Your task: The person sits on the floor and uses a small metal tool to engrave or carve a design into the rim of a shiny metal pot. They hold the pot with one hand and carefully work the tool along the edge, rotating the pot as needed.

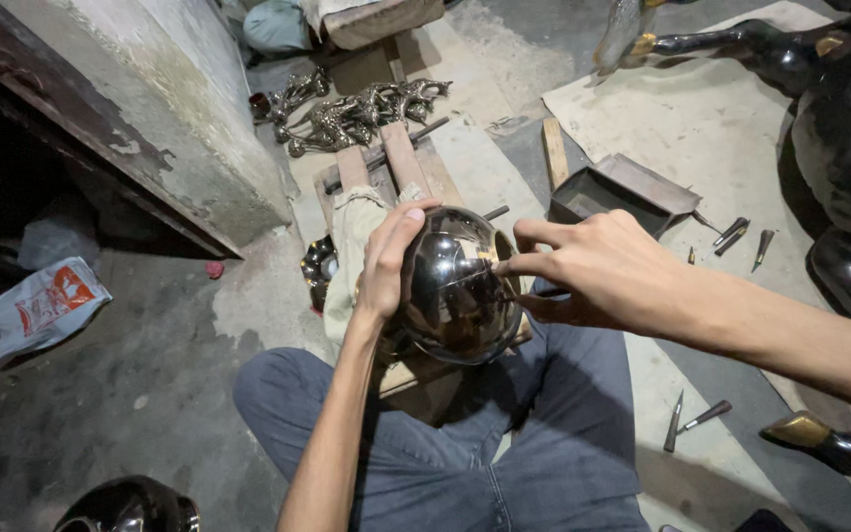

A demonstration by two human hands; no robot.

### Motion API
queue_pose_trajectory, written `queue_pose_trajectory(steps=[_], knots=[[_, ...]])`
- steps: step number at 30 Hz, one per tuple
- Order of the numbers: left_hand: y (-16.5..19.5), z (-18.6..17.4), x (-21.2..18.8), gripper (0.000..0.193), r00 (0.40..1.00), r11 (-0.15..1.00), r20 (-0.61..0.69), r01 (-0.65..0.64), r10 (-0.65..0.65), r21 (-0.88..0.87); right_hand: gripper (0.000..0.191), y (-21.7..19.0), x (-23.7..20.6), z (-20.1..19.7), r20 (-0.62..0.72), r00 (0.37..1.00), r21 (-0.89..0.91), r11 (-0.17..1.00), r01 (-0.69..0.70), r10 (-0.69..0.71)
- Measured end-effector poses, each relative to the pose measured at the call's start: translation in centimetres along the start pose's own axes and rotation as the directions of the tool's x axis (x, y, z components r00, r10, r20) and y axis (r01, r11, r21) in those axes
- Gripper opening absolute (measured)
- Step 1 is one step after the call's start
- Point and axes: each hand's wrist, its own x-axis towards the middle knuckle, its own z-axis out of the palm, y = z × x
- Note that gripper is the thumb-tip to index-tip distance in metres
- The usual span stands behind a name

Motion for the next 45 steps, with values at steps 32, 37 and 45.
queue_pose_trajectory(steps=[32,37,45], knots=[[1.4,-0.1,-6.5,0.061,0.958,0.957,-0.075,-0.269,0.278,0.111,0.043,2.7,4.7,11.9,-0.111,0.766,0.921,-0.223,0.318,0.633],[1.1,-0.7,-7.5,0.064,0.952,0.95,-0.001,-0.306,0.307,0.064,0.041,2.0,6.9,13.2,-0.107,0.761,0.881,-0.294,0.371,0.64],[1.0,-1.2,-7.0,0.068,0.968,0.965,0.039,-0.249,0.246,0.082,0.043,1.0,7.2,13.1,-0.187,0.619,0.913,-0.099,0.396,0.763]])
